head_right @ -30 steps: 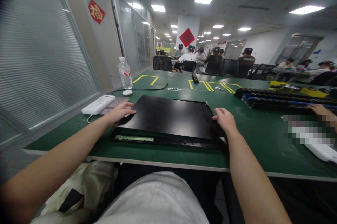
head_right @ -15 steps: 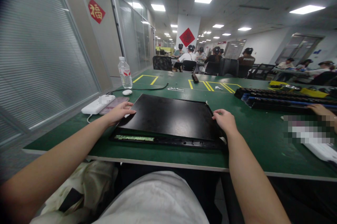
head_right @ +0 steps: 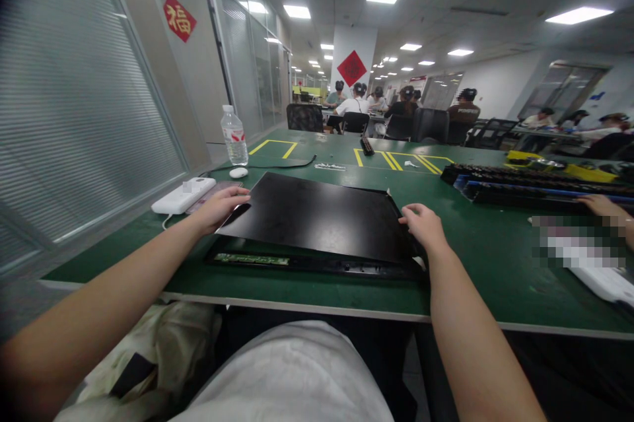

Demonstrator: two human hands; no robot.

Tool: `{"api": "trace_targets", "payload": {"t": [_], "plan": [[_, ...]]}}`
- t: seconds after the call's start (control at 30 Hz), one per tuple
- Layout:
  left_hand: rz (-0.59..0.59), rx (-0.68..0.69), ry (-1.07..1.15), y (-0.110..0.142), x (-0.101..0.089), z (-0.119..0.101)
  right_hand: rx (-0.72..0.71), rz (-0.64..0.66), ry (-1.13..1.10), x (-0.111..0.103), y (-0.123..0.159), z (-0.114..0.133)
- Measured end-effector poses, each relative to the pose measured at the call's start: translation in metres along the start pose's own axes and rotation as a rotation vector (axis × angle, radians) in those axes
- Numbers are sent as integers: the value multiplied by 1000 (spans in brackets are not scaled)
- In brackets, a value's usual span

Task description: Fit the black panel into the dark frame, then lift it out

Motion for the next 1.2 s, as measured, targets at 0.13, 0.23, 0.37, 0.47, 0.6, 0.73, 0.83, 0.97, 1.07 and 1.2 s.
{"api": "trace_targets", "payload": {"t": [0.13, 0.23, 0.37, 0.47, 0.6, 0.73, 0.83, 0.97, 1.07, 1.2], "plan": [[12, 80, -22, 0, -3, -6, -6, -3, -7, 0, 1, 1], [-6, 90, -111, -1, -7, -5, 1, -2, -35, 1, -1, -3], [-53, 121, -257, -3, -11, -3, -7, 2, -40, 2, -5, -5], [-44, 124, -341, -4, -10, -1, -10, 0, -25, 2, -5, -5], [-8, 154, -467, -4, -10, 1, -45, -6, -9, 1, -5, -3], [55, 175, -536, -6, -10, 7, -48, 4, -9, 1, -5, -3], [94, 195, -570, -7, -9, 9, -34, 10, -17, 2, -4, -3], [128, 211, -581, -5, -7, 7, -30, 4, -17, 1, -3, -2], [117, 197, -559, -4, -6, 5, -42, 9, -4, 1, -3, -2], [94, 204, -561, -5, -5, 3, -34, 15, 5, 1, -3, -2]]}}
Point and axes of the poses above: each hand's wrist, its own y-axis away from the middle knuckle, its own x-axis out of the palm, z = x × y, the point moved 4 cm from there along -y, towards the middle knuckle, and after that the axes turned 7 degrees about x, right-handed, at the moved point
